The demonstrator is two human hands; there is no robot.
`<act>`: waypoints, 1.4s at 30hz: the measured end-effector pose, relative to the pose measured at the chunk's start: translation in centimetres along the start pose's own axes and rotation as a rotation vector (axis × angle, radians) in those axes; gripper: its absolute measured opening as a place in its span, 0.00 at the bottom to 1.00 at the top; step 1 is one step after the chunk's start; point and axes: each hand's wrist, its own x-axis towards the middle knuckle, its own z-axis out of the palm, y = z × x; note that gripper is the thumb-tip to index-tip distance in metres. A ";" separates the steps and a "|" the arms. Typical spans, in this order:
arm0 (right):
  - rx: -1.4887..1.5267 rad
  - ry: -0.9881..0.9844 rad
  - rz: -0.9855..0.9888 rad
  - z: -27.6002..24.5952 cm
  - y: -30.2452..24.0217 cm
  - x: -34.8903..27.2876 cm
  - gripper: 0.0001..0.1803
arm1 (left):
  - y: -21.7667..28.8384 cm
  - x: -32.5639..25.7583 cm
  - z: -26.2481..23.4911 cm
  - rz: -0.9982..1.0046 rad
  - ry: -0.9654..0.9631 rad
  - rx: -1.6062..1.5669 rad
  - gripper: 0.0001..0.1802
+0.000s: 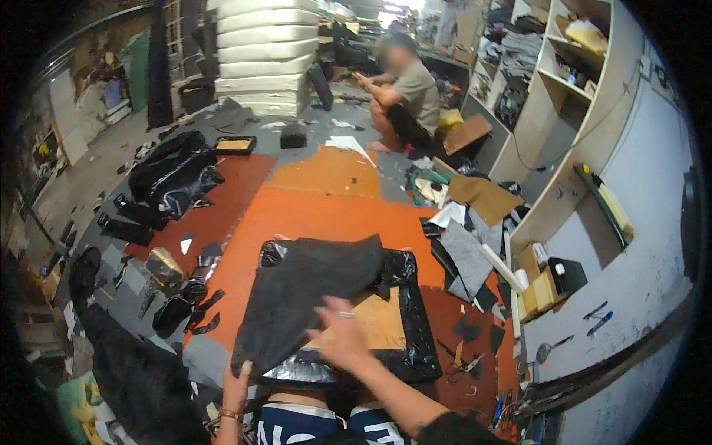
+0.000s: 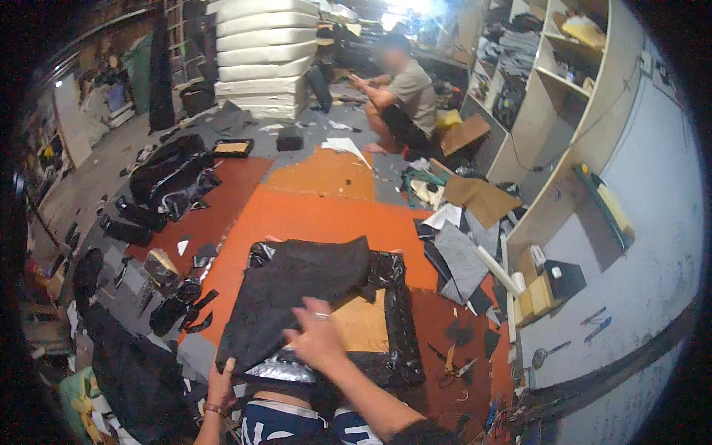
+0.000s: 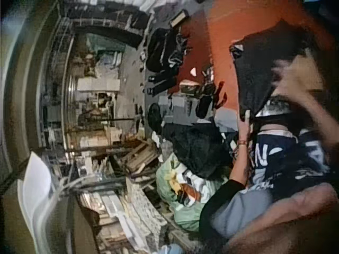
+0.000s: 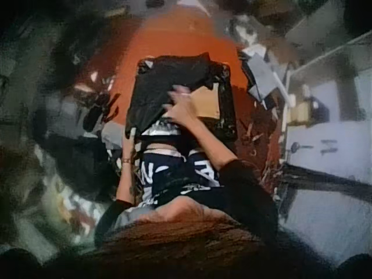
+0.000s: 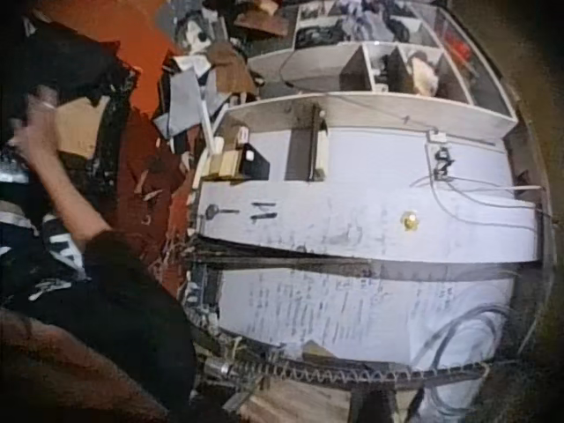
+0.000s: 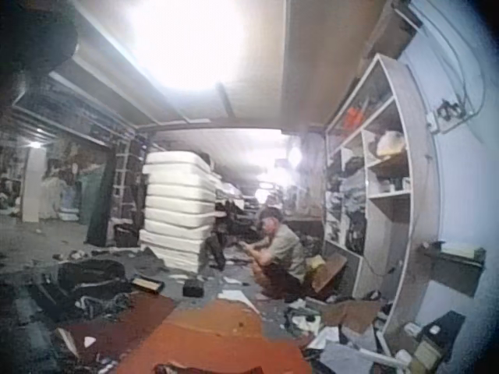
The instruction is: The person reupholsters a black cushion by stretching and stapling black fabric onto a cushion frame. They repeatedly smooth the fabric, pull it taut, and use a staple gun to secure the edges while sitting on the floor.
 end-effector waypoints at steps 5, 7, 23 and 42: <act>-0.068 -0.334 -0.168 11.0 -2.8 7.0 0.35 | 0.8 0.1 -0.5 -0.056 -0.017 0.143 0.41; -0.167 -0.428 -0.107 12.4 -0.6 7.9 0.36 | 0.3 0.3 -0.7 -0.047 -0.007 0.192 0.41; -0.542 -0.520 1.141 -16.7 5.7 -14.9 0.34 | 2.5 -0.2 0.0 -0.111 -0.032 -0.036 0.40; -0.491 -0.648 0.323 -7.6 2.0 -15.3 0.57 | 14.5 2.2 13.9 0.717 -0.087 1.115 0.39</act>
